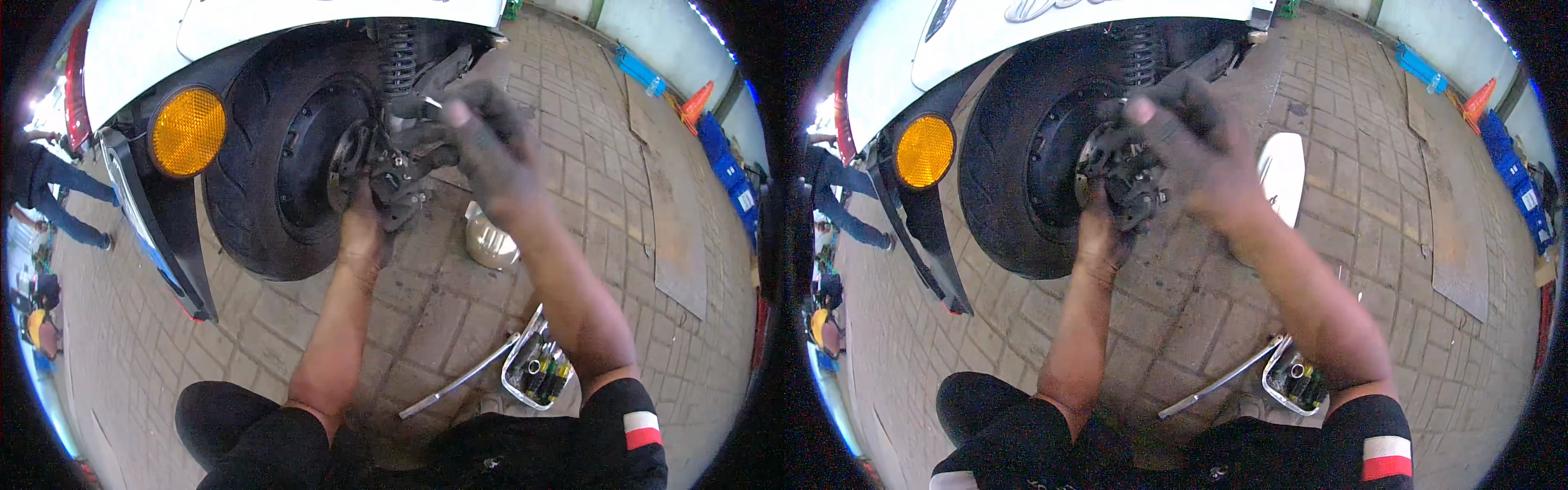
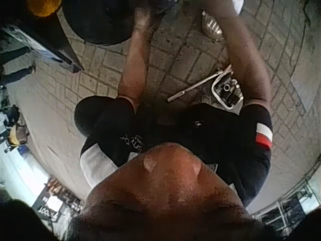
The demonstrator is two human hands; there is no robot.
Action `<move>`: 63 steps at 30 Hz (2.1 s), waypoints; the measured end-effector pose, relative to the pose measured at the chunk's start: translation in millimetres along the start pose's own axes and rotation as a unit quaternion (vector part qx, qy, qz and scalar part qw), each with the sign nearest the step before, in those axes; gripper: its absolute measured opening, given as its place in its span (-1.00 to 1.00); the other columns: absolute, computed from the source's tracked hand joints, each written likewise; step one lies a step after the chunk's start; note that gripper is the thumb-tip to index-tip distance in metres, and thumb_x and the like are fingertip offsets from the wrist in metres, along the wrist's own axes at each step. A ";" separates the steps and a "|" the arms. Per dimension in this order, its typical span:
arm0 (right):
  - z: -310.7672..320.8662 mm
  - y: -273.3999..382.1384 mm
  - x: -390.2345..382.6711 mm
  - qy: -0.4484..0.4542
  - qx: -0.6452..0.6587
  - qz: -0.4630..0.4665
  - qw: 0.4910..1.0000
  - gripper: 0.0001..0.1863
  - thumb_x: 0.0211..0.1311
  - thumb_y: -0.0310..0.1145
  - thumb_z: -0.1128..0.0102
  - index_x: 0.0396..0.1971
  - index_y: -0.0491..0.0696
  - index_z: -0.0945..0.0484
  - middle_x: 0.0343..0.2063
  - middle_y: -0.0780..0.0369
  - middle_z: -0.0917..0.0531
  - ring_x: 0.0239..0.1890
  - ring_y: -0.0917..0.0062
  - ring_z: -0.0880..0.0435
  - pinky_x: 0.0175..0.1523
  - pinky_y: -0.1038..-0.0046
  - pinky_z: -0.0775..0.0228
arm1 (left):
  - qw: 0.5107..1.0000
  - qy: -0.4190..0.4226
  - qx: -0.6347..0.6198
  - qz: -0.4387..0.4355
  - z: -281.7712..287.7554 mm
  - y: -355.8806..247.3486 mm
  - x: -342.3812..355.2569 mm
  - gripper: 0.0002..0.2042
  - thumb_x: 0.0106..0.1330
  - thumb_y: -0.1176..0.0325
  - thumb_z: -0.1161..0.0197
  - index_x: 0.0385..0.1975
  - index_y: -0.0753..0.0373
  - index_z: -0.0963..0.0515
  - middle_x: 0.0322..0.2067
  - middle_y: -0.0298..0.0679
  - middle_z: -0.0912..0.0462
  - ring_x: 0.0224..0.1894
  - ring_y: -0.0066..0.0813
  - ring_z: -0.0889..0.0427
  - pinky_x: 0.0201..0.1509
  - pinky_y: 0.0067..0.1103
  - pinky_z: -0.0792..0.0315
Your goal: The person works on the rear brake assembly of a white scooter, removing and handling brake pads and a caliper by hand and using a screwdriver and a wrench before placing the tools in a tray.
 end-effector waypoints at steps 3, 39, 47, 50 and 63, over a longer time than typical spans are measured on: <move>-1.9 -14.1 12.5 0.160 0.245 -0.092 0.952 -0.58 0.15 -0.23 -0.33 -0.09 -0.16 -0.47 -0.24 0.21 -0.62 -0.23 0.54 -0.57 -0.20 0.44 -0.49 | 0.997 0.012 0.023 0.068 -8.5 -7.0 -6.9 -0.55 0.45 -0.04 0.10 0.08 0.17 -0.44 -0.04 -0.26 -0.58 -0.03 -0.38 -0.58 0.01 -0.45 -0.48; 22.9 35.7 -0.4 -0.105 -0.135 0.147 0.974 -0.76 0.26 -0.47 -0.09 -0.10 -0.19 -0.55 -0.29 0.18 -0.66 -0.35 0.60 -0.58 -0.25 0.55 -0.43 | 0.933 -0.088 0.342 -0.071 18.0 10.9 9.8 -0.40 0.45 -0.11 0.29 0.16 0.31 -0.32 0.04 0.07 -0.49 0.09 -0.04 -0.48 0.15 -0.41 -0.30; 1.8 -13.9 15.3 0.101 -0.348 0.116 0.925 -0.74 0.21 -0.29 -0.20 -0.19 -0.13 -0.64 -0.36 0.06 -0.68 -0.39 0.32 -0.65 -0.19 0.33 -0.45 | 0.982 -0.081 0.173 0.012 22.1 11.6 0.9 -0.45 0.47 -0.06 0.22 0.21 0.28 -0.31 0.04 -0.20 -0.52 0.06 -0.33 -0.49 0.16 -0.46 -0.33; 2.3 -20.5 9.8 0.123 -0.492 0.137 0.851 -0.77 0.11 -0.45 -0.20 -0.21 -0.10 -0.64 -0.29 0.12 -0.65 -0.27 0.25 -0.64 -0.14 0.33 -0.45 | 0.975 0.020 0.198 -0.103 -0.6 -4.4 -1.3 -0.48 0.47 -0.02 0.18 0.19 0.28 -0.34 0.05 -0.22 -0.52 0.06 -0.40 -0.48 0.20 -0.54 -0.28; 14.3 0.5 2.6 -0.022 -0.298 0.170 0.939 -0.82 0.25 -0.45 -0.14 -0.18 -0.14 -0.56 -0.27 0.07 -0.65 -0.25 0.36 -0.68 -0.15 0.47 -0.46 | 0.998 -0.005 0.043 0.039 7.9 15.4 5.2 -0.52 0.46 0.03 0.11 0.20 0.22 -0.34 0.11 -0.25 -0.49 0.10 -0.40 -0.51 0.22 -0.47 -0.34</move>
Point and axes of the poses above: each hand's wrist, its own x-axis towards the middle knuckle, its own z-axis out of the back of the hand, y = z × x, the point moved 8 cm from there along x, towards the middle knuckle
